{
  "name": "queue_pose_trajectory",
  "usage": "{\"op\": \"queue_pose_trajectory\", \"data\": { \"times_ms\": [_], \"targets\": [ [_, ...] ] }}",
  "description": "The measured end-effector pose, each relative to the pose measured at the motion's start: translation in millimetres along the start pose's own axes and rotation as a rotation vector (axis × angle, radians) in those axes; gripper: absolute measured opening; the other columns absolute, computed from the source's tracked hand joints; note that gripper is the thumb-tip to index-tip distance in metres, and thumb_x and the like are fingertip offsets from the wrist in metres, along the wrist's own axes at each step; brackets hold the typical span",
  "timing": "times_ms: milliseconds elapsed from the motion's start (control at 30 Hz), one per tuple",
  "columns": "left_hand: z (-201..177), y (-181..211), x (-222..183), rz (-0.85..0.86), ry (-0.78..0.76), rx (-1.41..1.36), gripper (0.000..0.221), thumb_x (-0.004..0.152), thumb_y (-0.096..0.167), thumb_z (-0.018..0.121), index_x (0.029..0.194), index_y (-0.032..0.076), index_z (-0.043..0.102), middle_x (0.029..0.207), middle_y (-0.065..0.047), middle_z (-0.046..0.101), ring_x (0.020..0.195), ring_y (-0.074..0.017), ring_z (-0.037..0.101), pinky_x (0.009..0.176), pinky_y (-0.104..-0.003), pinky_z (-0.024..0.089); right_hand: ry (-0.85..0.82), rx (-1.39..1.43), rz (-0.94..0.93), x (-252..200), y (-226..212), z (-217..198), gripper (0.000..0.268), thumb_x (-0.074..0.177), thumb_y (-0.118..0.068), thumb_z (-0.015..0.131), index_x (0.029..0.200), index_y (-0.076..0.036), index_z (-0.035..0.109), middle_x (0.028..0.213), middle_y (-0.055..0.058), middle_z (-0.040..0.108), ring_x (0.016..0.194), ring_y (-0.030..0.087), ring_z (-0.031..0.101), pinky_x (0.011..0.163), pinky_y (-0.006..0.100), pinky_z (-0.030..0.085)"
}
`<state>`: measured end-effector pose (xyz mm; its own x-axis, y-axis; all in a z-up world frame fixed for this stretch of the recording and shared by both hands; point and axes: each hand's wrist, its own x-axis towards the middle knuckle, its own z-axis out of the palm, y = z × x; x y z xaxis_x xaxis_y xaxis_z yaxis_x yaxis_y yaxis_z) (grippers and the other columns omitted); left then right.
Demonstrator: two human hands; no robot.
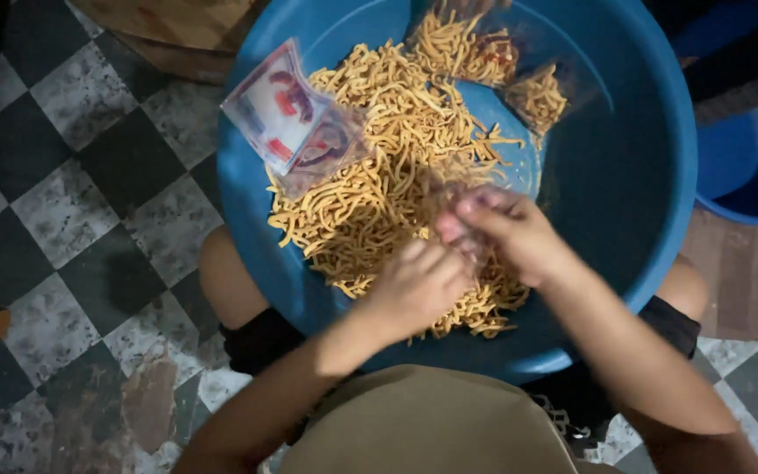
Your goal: Manually packing noodle-like snacks from a large blue basin into small individual plastic bags.
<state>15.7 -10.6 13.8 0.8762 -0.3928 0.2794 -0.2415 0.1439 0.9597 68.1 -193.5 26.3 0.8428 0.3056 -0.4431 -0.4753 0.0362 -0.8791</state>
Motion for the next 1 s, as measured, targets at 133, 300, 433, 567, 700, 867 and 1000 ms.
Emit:
{"op": "queue_pose_trajectory", "data": {
  "times_ms": [133, 300, 433, 567, 700, 867, 1000],
  "targets": [
    [-5, 23, 8, 0.459, 0.105, 0.833, 0.034, 0.089, 0.039, 0.076, 0.115, 0.018, 0.074, 0.103, -0.002, 0.065, 0.099, -0.028, 0.068, 0.082, -0.045, 0.054, 0.129, -0.018, -0.241, -16, 21, -4, 0.021, 0.095, -0.015, 0.079, 0.109, -0.001, 0.075, 0.086, 0.006, 0.074, 0.076, 0.015, 0.07, 0.066, 0.028, 0.061],
    [-28, 28, 3, 0.104, 0.346, 0.278, 0.098, 0.083, 0.033, 0.094, 0.16, 0.007, 0.04, 0.159, -0.022, 0.046, 0.149, -0.0413, 0.044, 0.126, -0.054, 0.039, 0.017, -0.064, -0.261, -36, 21, 6, 0.013, 0.091, -0.01, 0.081, 0.099, 0.0, 0.078, 0.066, 0.018, 0.076, 0.063, 0.02, 0.074, 0.063, 0.029, 0.057],
    [-29, 15, 0, -0.19, 0.248, -0.067, 0.018, 0.092, 0.017, 0.085, 0.106, 0.009, 0.079, 0.083, -0.005, 0.079, 0.083, -0.011, 0.075, 0.077, -0.027, 0.058, 0.001, -0.043, -0.349, -30, 23, 2, 0.034, 0.083, 0.0, 0.084, 0.115, 0.004, 0.073, 0.083, 0.019, 0.078, 0.073, 0.024, 0.077, 0.069, 0.037, 0.064],
    [-29, 3, -4, -0.226, 0.276, 0.08, 0.014, 0.099, 0.023, 0.078, 0.092, 0.011, 0.075, 0.063, -0.007, 0.073, 0.049, -0.0118, 0.069, 0.05, -0.022, 0.054, 0.036, -0.202, -0.411, -42, 5, -1, 0.048, 0.08, 0.001, 0.089, 0.125, 0.004, 0.071, 0.082, 0.014, 0.073, 0.07, 0.019, 0.072, 0.067, 0.031, 0.059],
    [-33, 27, 2, -0.238, 0.193, 0.104, 0.012, 0.101, 0.023, 0.074, 0.11, 0.02, 0.081, 0.063, -0.005, 0.074, 0.051, -0.011, 0.071, 0.05, -0.022, 0.058, -0.064, -0.356, -0.274, -40, -18, -14, 0.047, 0.079, -0.007, 0.091, 0.122, 0.0, 0.073, 0.077, 0.009, 0.072, 0.068, 0.016, 0.067, 0.067, 0.031, 0.058],
    [-60, 24, -1, -0.082, -0.147, 0.399, 0.011, 0.1, 0.017, 0.072, 0.095, 0.008, 0.07, 0.08, -0.018, 0.069, 0.081, -0.0415, 0.07, 0.074, -0.048, 0.055, -0.272, -0.759, -0.335, -31, -53, -25, 0.003, 0.087, -0.007, 0.081, 0.086, -0.005, 0.079, 0.076, 0.012, 0.074, 0.073, 0.027, 0.072, 0.074, 0.042, 0.057],
    [-81, 26, -3, -0.166, -0.029, 0.572, 0.019, 0.1, 0.024, 0.075, 0.092, 0.006, 0.074, 0.087, -0.019, 0.075, 0.087, -0.0443, 0.074, 0.075, -0.051, 0.059, -0.297, -0.682, -0.298, 1, -38, -52, 0.013, 0.099, -0.017, 0.073, 0.099, -0.009, 0.084, 0.071, 0.006, 0.074, 0.073, 0.02, 0.069, 0.079, 0.039, 0.058]
  ]
}}
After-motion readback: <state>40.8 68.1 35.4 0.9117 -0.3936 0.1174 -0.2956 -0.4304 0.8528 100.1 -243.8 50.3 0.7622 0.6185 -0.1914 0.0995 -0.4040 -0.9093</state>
